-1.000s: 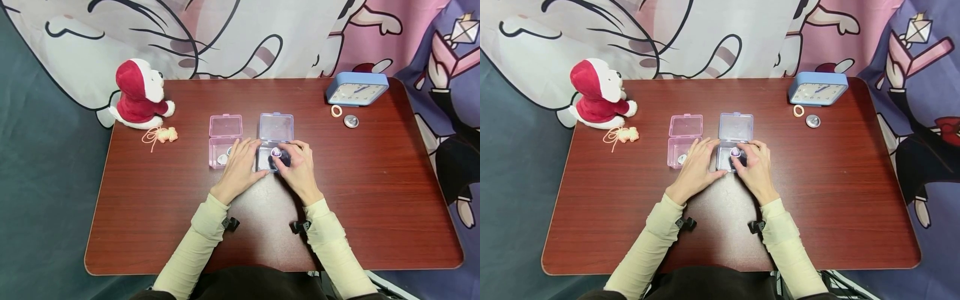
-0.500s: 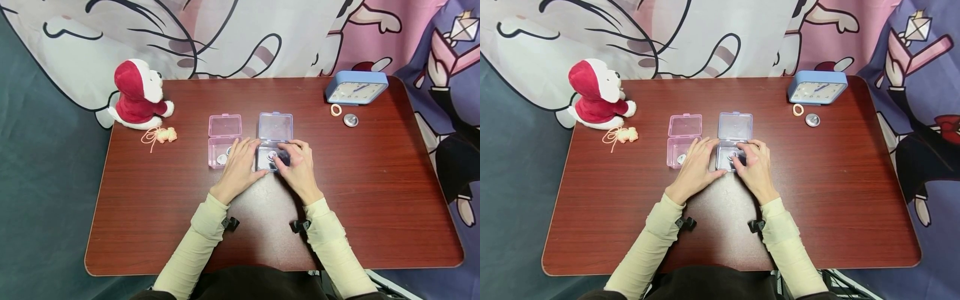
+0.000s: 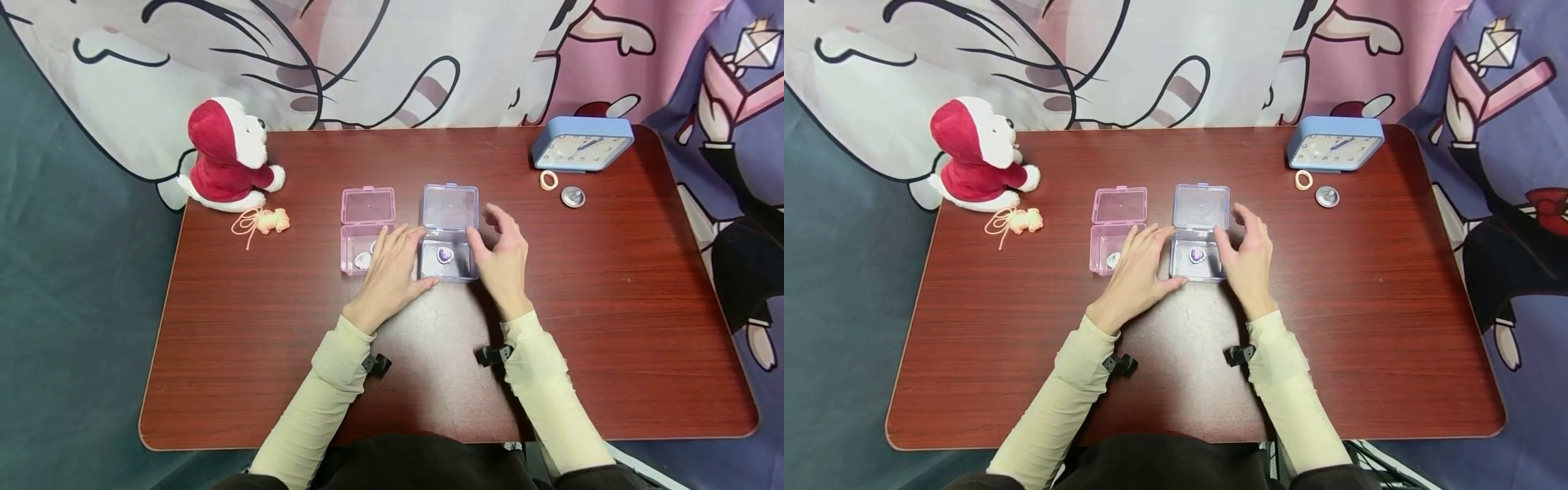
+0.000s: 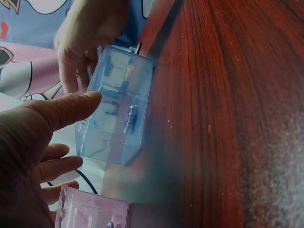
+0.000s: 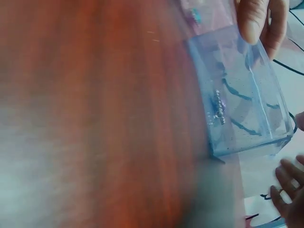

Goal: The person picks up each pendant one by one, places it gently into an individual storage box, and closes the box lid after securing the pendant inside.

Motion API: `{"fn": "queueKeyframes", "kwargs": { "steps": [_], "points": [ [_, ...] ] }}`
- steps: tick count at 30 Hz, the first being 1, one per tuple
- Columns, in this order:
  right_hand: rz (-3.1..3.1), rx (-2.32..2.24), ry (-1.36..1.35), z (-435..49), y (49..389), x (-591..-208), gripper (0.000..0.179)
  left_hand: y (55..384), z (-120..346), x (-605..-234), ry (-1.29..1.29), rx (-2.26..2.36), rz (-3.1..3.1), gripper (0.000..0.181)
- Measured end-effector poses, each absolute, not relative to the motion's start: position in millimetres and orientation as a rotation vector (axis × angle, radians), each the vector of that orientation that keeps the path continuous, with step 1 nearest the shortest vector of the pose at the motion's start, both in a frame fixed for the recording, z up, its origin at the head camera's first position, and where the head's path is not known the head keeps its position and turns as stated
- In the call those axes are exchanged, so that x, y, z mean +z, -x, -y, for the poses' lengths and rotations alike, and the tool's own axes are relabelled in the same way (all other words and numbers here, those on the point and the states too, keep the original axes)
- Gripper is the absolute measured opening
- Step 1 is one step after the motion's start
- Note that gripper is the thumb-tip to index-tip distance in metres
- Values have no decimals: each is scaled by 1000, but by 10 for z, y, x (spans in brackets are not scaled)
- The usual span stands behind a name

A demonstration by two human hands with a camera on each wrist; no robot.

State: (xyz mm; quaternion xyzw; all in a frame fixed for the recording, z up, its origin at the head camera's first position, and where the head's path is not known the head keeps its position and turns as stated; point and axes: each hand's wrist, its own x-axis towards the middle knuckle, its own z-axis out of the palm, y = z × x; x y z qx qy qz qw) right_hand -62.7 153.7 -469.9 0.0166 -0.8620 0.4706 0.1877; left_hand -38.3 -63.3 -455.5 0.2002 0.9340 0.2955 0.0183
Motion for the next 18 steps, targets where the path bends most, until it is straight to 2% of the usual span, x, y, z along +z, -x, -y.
{"fn": "queueKeyframes", "kwargs": {
  "steps": [4,10,15,18],
  "points": [
    [2394,1586,152,-1525,765,-4749,54,377,629,-4546,-620,913,-2890,91],
    [2143,1975,343,-1464,851,-4681,47,380,624,-4565,-625,900,-2880,92],
    [1796,2246,350,-1436,849,-4622,30,387,629,-4570,-626,906,-2891,92],
    [1656,2358,307,-1446,813,-4604,30,392,631,-4566,-616,901,-2894,92]
  ]
}}
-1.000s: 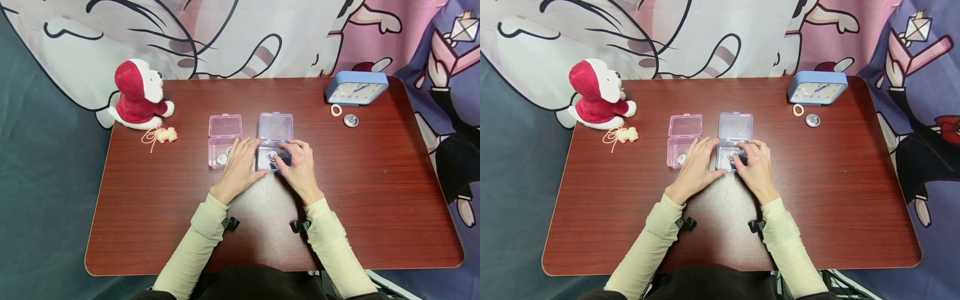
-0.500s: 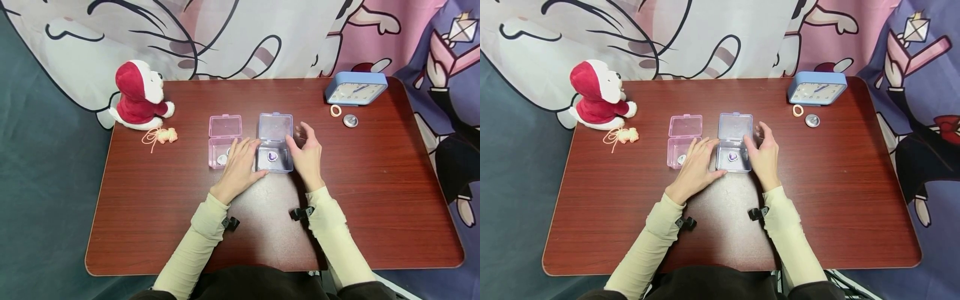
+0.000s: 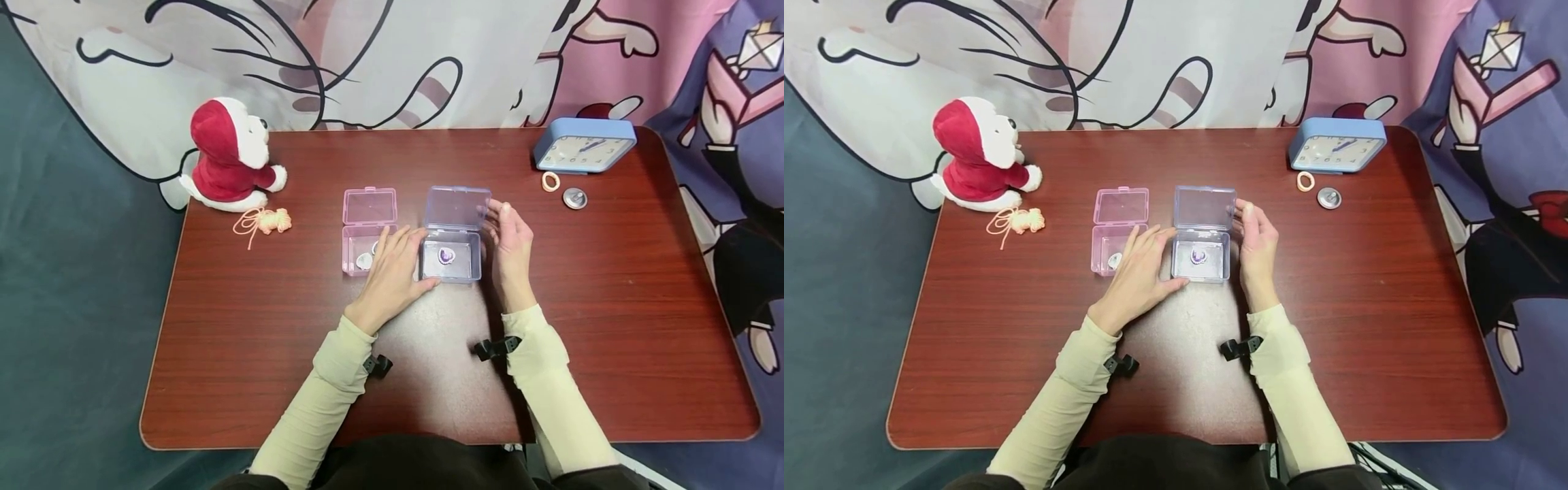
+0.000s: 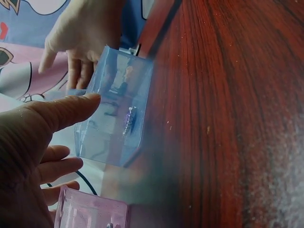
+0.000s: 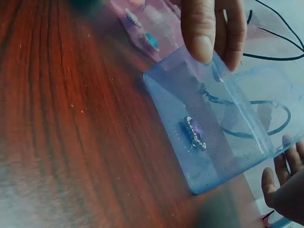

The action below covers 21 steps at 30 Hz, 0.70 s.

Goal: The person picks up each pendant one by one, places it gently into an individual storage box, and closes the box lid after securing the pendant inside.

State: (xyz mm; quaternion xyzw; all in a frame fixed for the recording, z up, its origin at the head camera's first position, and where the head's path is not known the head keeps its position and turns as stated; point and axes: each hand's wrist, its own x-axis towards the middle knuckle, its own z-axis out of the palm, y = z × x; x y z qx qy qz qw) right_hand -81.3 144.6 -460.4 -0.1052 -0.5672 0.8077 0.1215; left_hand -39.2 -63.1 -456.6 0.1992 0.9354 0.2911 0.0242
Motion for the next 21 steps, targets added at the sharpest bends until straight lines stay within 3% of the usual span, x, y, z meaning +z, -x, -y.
{"fn": "queueKeyframes", "kwargs": {
  "steps": [7,18,21],
  "points": [
    [1732,2312,230,-1537,655,-4652,42,375,628,-4551,-583,894,-2903,91],
    [2164,1993,-56,-1614,404,-4727,11,316,736,-4403,-550,988,-2899,92],
    [2202,1991,-108,-1578,352,-4706,13,300,849,-4356,-547,1050,-2910,94]
  ]
}}
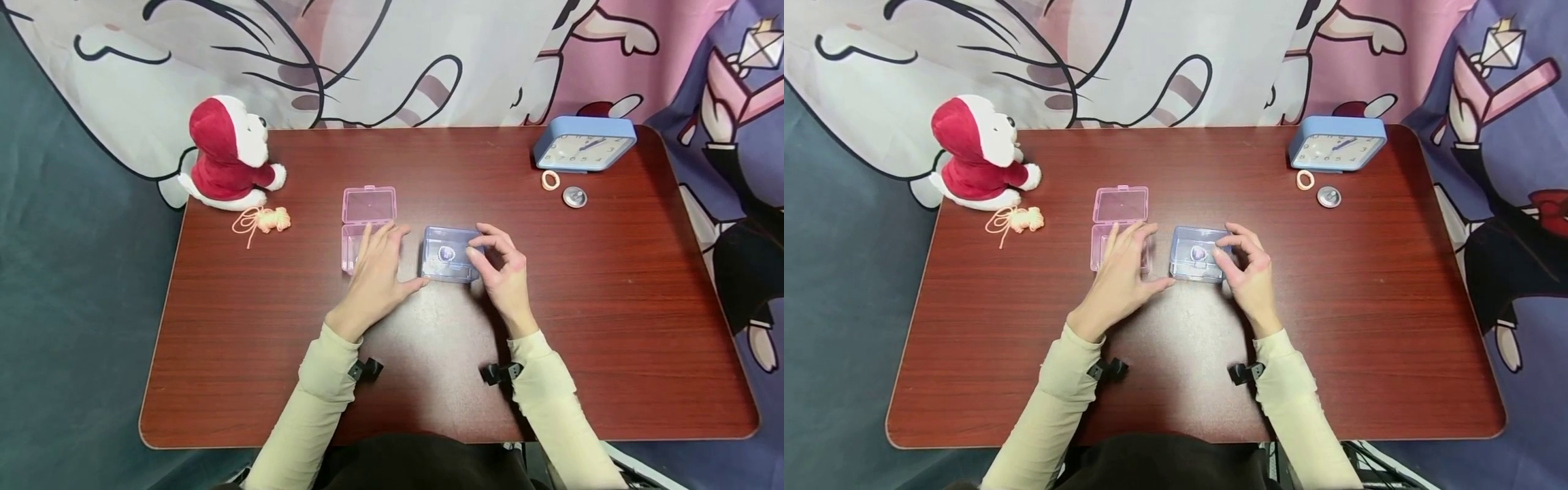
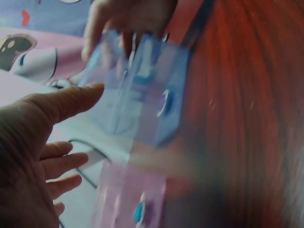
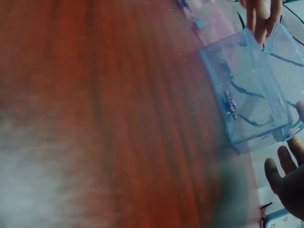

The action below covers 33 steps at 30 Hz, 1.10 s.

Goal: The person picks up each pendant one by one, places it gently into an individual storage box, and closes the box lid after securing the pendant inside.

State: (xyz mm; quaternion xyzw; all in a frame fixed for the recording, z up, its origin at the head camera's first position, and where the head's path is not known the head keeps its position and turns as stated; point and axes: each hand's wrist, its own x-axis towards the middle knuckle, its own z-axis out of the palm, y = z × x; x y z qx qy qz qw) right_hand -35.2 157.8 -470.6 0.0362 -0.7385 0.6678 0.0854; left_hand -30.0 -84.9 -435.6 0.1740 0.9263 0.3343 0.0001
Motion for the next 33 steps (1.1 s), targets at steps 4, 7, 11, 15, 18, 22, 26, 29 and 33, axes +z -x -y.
{"fn": "queueKeyframes", "kwargs": {
  "steps": [4,7,11,15,18,22,26,29,33],
  "points": [
    [2291,1867,-175,-1510,271,-4590,25,308,1054,-4360,-545,1122,-2953,97],
    [2371,1734,-203,-1476,223,-4514,32,334,1207,-4401,-508,1226,-2963,100],
    [2417,1680,-215,-1459,195,-4496,39,357,1385,-4474,-450,1374,-2938,103],
    [2434,1680,-222,-1450,186,-4503,45,340,1504,-4546,-390,1452,-2898,103],
    [2457,1665,-228,-1448,183,-4519,50,313,1569,-4611,-324,1520,-2844,105],
    [2479,1642,-236,-1447,178,-4530,54,295,1636,-4716,-255,1617,-2758,110],
    [2491,1634,-244,-1440,168,-4517,57,299,1684,-4819,-201,1684,-2664,115],
    [2515,1629,-246,-1439,169,-4531,60,310,1713,-4897,-185,1732,-2603,117],
    [2544,1595,-270,-1521,238,-4776,64,339,1703,-4923,-192,1790,-2538,117]
  ]
}}
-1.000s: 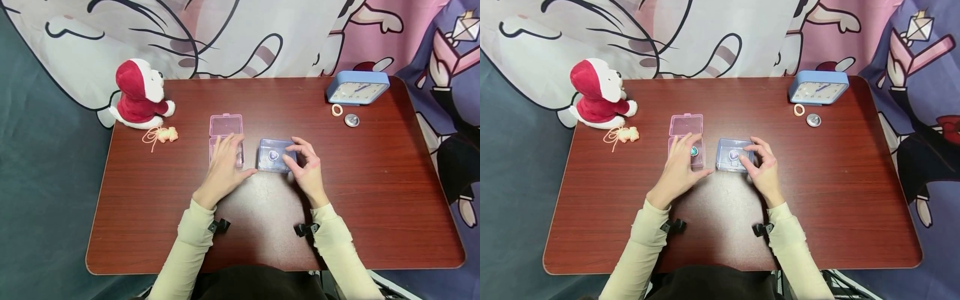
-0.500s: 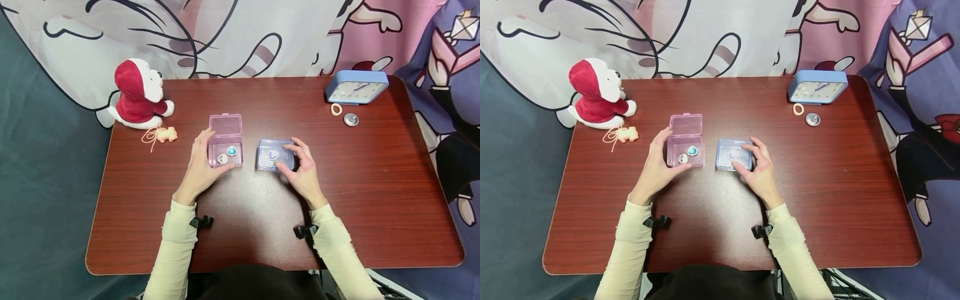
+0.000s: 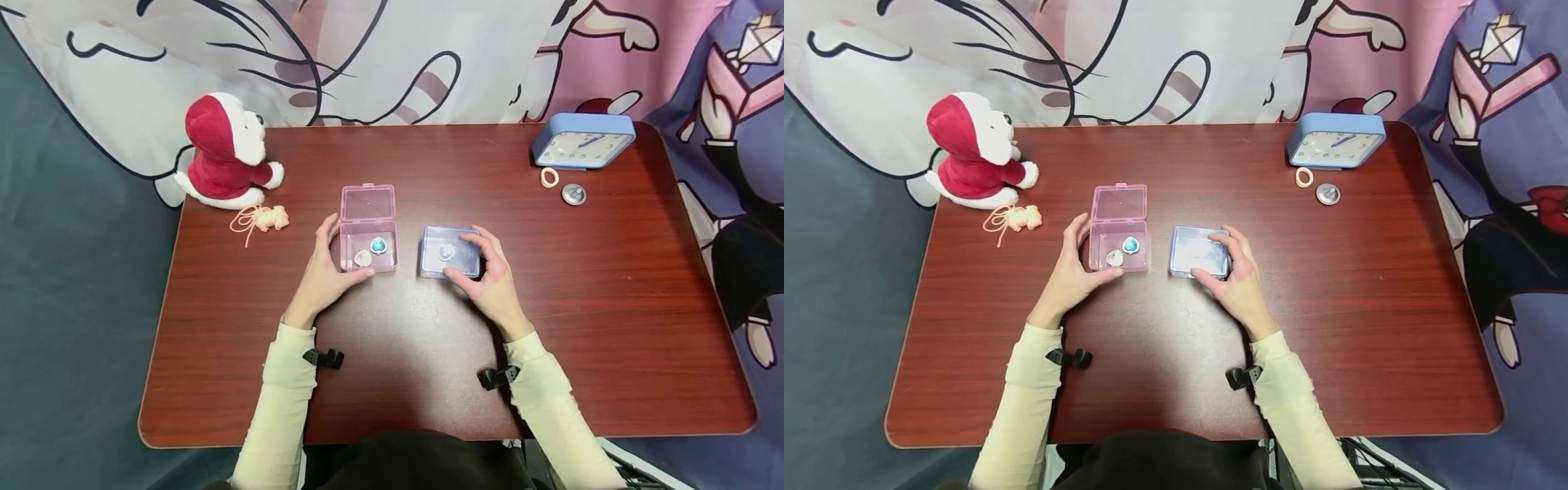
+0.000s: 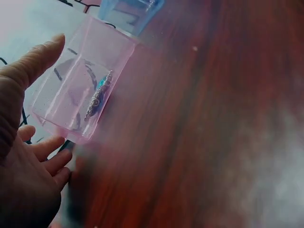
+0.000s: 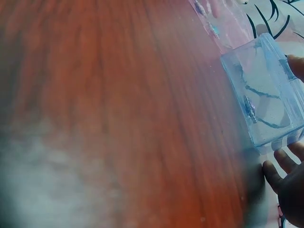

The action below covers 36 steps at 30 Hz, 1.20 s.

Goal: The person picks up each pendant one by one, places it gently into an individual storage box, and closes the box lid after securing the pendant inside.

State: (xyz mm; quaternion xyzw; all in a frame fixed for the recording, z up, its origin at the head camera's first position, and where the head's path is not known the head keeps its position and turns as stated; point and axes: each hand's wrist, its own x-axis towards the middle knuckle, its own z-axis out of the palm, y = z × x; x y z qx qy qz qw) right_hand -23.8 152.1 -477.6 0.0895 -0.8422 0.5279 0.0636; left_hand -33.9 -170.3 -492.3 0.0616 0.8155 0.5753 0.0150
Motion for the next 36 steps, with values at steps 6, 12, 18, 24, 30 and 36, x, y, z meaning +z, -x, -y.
{"fn": "queueKeyframes", "kwargs": {
  "steps": [6,12,18,24,30,36],
  "points": [
    [2529,1599,-320,-1536,343,-4790,65,380,1727,-5009,-234,1845,-2462,123],
    [2556,1604,-331,-1637,471,-4888,67,385,1758,-5026,-236,1804,-2443,119],
    [2597,1584,-348,-1692,541,-4945,66,388,1773,-5011,-226,1684,-2507,113],
    [2654,1513,-341,-1683,580,-4821,59,387,1774,-5013,-182,1659,-2478,107],
    [2557,1433,-271,-1412,762,-4578,46,386,1788,-4994,-169,1628,-2482,105],
    [2663,1639,-222,-832,1055,-4305,53,385,1813,-5004,-171,1597,-2508,104]
  ]
}}
